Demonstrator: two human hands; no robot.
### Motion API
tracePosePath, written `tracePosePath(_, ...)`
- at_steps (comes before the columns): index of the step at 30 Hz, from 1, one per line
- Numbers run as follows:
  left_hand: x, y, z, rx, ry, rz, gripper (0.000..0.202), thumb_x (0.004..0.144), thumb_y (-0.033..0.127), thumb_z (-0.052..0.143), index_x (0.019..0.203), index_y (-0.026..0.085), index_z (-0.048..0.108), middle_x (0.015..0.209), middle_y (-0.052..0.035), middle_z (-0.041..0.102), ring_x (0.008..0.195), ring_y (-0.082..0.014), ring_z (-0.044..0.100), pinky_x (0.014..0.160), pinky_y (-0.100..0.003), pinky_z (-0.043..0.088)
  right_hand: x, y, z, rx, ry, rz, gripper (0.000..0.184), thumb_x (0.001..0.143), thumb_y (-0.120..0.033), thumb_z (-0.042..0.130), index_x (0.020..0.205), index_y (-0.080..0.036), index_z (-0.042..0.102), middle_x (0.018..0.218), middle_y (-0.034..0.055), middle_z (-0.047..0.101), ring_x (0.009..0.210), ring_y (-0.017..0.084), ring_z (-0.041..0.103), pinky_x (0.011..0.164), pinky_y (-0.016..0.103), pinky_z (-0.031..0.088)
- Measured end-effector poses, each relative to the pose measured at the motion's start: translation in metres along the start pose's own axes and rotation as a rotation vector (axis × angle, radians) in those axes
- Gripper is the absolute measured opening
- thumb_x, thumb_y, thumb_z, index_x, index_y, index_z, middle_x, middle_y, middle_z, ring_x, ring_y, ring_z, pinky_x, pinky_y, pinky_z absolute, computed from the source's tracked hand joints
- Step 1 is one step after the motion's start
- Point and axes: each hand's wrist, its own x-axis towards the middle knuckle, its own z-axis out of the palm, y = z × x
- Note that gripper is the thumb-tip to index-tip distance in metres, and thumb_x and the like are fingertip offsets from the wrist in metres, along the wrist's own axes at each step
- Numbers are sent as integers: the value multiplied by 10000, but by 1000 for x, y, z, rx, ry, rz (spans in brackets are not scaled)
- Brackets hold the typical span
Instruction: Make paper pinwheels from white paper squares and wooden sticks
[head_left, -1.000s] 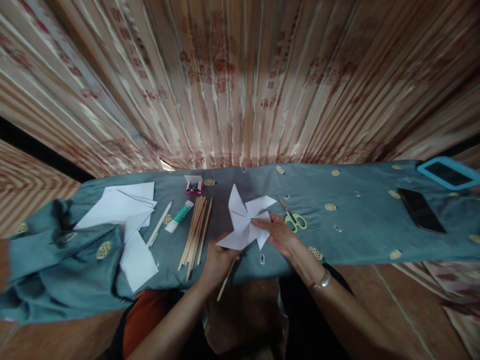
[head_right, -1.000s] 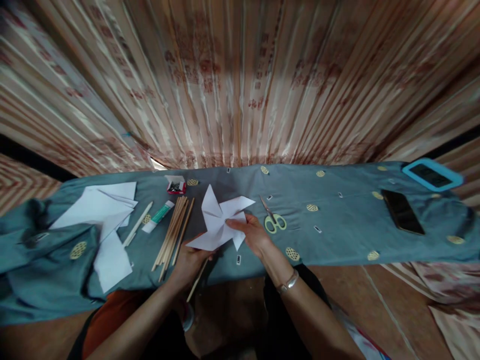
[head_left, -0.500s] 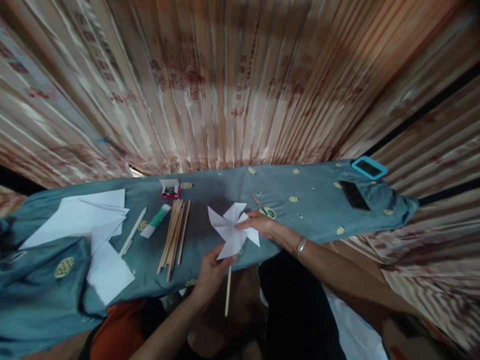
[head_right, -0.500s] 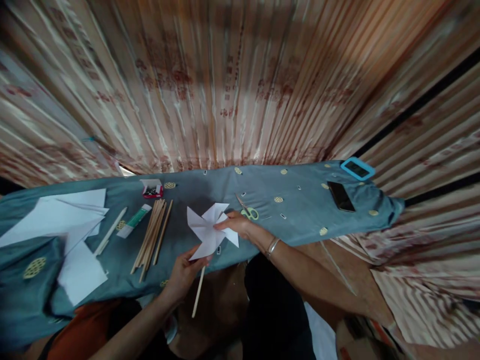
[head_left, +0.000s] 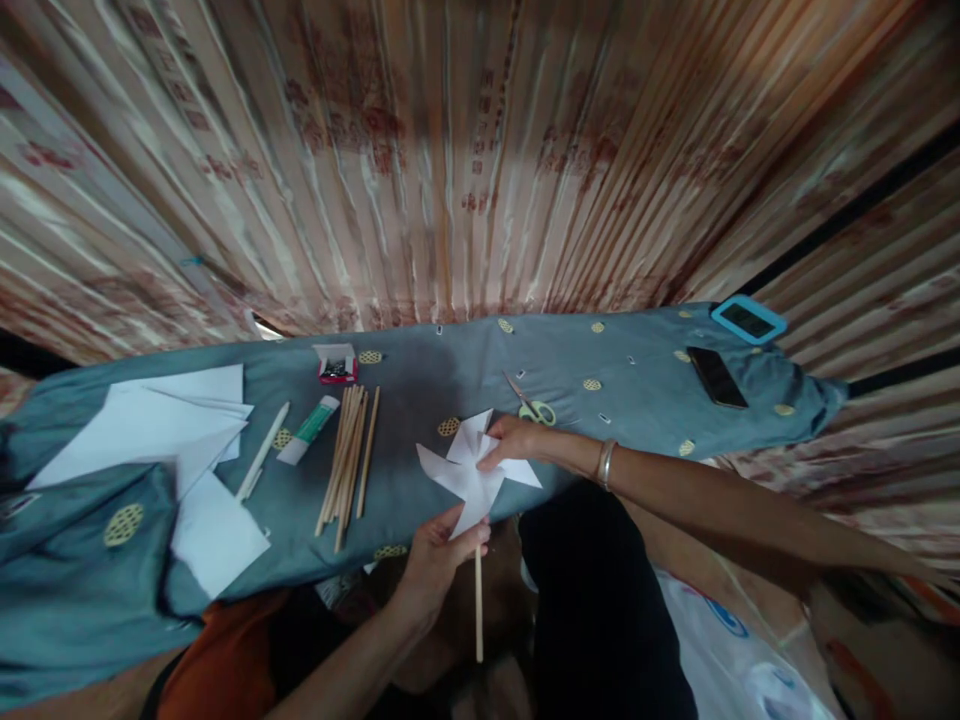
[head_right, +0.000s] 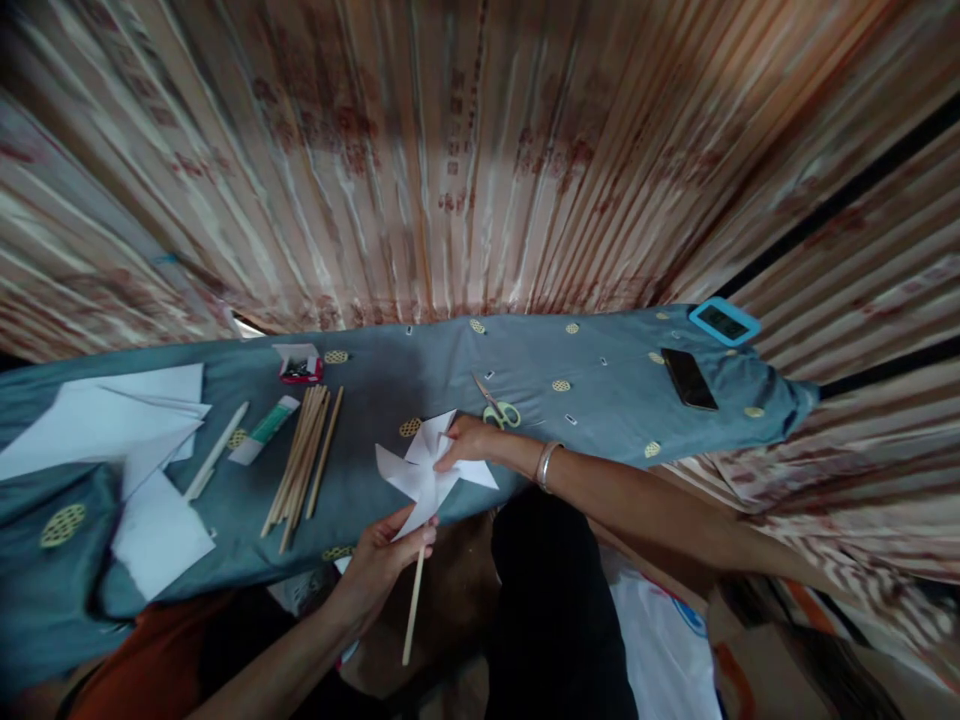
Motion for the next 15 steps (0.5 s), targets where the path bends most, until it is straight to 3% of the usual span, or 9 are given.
tracePosePath(4,-1,-3,1,-116,43,-64,511,341,225,950,807,146,754,735,-6,744,580,-95,596,571,-215,490,7,-3,0,-180,-17,0,142,551,-210,834,625,-146,731,571,-27,616,559,112,522,521,223,365)
tracePosePath(9,-3,-6,-1,-182,4,-103,569,339,291,973,826,114,739,754,-44,763,558,-94,623,566,-216,524,4,-12,0,-360,-17,-15,143,587,-254,829,660,-161,749,581,-30,595,592,112,519,518,212,348)
tracePosePath(15,-9,-16,-6,-184,-76,-197,440,509,362,929,797,91,738,742,-95,762,634,-155,703,640,-247,581,-9,-24,1,-498,-17,-20,144,645,-253,810,730,-148,761,628,-19,610,612,109,527,504,198,344)
